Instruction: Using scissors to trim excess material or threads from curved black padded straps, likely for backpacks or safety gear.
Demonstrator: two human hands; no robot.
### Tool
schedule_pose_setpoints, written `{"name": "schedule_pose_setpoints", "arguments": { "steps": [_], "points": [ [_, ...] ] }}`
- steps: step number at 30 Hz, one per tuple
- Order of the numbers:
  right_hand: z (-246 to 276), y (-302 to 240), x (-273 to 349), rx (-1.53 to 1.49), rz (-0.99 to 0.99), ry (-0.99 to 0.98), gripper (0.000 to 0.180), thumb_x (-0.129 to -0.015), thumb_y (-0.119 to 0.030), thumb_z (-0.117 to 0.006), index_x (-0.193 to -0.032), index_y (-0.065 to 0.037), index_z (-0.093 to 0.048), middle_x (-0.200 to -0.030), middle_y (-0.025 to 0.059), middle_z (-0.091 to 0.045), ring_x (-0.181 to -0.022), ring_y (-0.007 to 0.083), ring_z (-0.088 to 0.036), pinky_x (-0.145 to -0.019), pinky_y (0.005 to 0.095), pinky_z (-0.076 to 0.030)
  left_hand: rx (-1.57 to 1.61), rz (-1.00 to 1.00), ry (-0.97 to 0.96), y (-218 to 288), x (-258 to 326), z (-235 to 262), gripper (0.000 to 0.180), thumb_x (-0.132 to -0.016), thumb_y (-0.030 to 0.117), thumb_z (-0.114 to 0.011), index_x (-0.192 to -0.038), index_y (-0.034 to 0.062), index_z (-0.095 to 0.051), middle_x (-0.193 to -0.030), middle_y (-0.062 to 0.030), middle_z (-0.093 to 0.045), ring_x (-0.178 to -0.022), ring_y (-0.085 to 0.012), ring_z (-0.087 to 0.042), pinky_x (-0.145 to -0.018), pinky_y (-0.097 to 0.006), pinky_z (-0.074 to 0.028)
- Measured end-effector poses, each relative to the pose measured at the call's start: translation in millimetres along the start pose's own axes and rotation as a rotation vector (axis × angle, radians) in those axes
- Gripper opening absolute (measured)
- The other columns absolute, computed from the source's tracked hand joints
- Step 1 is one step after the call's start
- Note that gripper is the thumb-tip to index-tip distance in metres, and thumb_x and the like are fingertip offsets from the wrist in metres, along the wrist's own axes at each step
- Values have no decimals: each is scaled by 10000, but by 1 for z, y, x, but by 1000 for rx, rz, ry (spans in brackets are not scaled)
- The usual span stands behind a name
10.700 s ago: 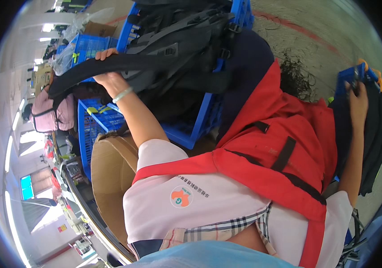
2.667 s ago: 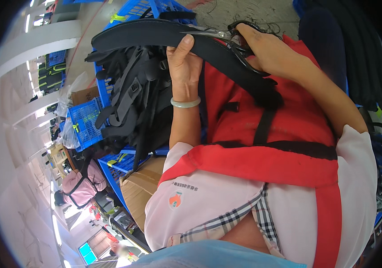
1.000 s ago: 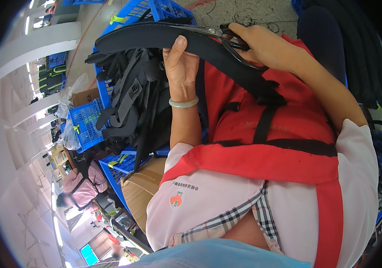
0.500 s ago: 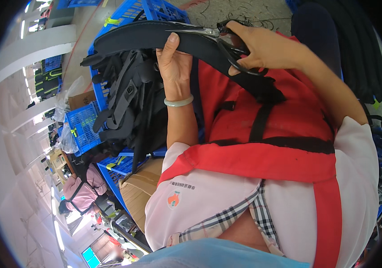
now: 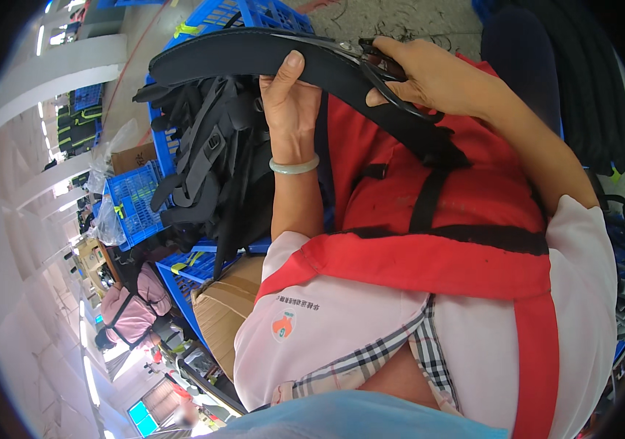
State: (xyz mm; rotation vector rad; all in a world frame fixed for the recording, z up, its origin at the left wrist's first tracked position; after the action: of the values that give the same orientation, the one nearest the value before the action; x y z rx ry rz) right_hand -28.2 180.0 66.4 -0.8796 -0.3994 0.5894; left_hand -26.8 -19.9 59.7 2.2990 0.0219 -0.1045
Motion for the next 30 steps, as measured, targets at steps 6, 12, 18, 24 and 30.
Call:
{"name": "schedule_pose_setpoints", "arguments": {
  "steps": [6,12,18,24,30],
  "points": [
    [-4,8,-3,-97,221,180,489,-816,-378,-726,-1014,8,-499,-557,104,-434,-479,170,-408,-460,341,-343,37,-8,-8,0,-1,-6,207,-798,-74,-669,-966,46,-664,-922,-41,-677,-837,-141,-642,-804,-291,-516],
    [11,-5,-6,-152,74,142,430,-796,-292,-756,-923,-7,-461,-620,106,-421,-565,184,-358,-522,337,-342,-44,-78,-69,8,-11,-1,254,-811,-49,-655,-1037,66,-638,-1024,-37,-652,-953,-189,-635,-902,-356,-509],
    [31,-39,-2,-39,28,135,602,-703,-276,-810,-1059,-15,-401,-741,158,-467,-651,272,-386,-630,365,-391,-4,-101,-59,32,-22,-21,277,-772,-88,-693,-997,61,-634,-918,-41,-663,-844,-163,-652,-809,-311,-537],
    [34,-33,2,31,153,164,682,-678,-320,-825,-1101,0,-398,-745,178,-475,-672,326,-395,-647,387,-400,-1,-90,-93,31,-21,-32,288,-760,-99,-699,-986,67,-635,-908,-34,-662,-840,-154,-649,-803,-305,-535],
    [38,-24,-4,-2,4,40,549,-741,-349,-787,-1004,18,-475,-678,171,-468,-639,326,-417,-617,398,-397,2,-84,-86,27,-25,-27,277,-768,-101,-688,-985,63,-637,-905,-36,-662,-832,-152,-647,-784,-298,-532]
  ]
}}
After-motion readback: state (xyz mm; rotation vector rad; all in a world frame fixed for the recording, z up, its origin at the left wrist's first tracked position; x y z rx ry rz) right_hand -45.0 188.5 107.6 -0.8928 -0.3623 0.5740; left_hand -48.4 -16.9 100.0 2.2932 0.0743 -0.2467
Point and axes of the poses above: each hand's wrist, its own x-axis away from the middle knuckle, its own z-axis out of the back of the hand, y = z × x, the point moved 3 cm from there along -x, towards the middle knuckle
